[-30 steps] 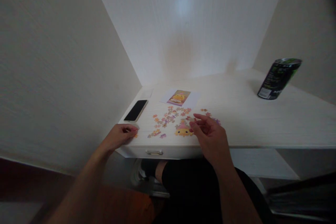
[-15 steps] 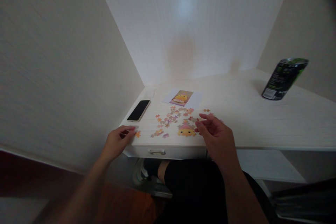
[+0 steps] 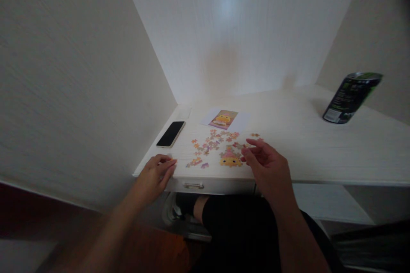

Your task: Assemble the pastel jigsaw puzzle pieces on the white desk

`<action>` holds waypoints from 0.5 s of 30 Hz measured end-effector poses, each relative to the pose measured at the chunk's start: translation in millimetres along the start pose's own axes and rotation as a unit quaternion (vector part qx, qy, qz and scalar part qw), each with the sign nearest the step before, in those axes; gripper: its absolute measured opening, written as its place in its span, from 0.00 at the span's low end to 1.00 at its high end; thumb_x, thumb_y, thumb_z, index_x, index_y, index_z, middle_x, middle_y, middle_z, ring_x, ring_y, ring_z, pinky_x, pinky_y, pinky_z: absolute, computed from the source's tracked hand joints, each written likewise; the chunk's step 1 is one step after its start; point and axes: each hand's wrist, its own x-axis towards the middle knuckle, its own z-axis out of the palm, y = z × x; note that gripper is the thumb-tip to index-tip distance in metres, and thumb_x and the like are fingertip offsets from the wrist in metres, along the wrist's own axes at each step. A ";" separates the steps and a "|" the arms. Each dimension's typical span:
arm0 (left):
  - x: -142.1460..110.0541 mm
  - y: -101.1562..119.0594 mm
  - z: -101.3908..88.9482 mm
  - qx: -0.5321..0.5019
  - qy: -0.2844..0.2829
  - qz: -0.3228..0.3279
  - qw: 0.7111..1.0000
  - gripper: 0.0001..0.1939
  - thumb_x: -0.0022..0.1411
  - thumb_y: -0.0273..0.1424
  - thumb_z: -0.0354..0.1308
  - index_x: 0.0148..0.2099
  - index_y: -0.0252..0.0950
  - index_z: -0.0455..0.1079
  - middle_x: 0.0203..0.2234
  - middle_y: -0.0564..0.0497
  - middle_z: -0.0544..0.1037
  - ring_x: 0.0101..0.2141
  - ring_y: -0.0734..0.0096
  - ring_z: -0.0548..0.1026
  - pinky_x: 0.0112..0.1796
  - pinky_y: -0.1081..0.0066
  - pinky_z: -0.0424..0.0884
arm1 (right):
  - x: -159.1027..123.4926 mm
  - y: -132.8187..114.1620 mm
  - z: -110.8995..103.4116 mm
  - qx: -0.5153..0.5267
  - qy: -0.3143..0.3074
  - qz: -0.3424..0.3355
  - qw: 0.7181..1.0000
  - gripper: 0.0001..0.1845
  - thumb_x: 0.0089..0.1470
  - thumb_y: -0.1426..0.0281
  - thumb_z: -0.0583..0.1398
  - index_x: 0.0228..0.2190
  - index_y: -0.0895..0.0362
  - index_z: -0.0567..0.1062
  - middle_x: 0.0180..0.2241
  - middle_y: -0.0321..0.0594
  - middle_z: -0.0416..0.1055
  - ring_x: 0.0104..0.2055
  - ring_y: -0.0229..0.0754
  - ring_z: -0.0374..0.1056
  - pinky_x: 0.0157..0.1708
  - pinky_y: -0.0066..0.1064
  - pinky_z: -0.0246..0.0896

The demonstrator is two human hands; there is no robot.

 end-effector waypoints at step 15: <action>40.5 5.2 7.8 -0.048 0.006 -0.010 0.999 0.18 0.66 0.44 0.55 0.44 0.35 0.76 0.41 0.46 0.73 0.42 0.66 0.71 0.46 0.66 0.66 | -1.2 0.9 0.4 0.019 -0.005 0.007 1.000 0.23 0.52 0.56 0.65 0.46 0.57 0.76 0.33 0.43 0.76 0.33 0.44 0.74 0.36 0.38 0.71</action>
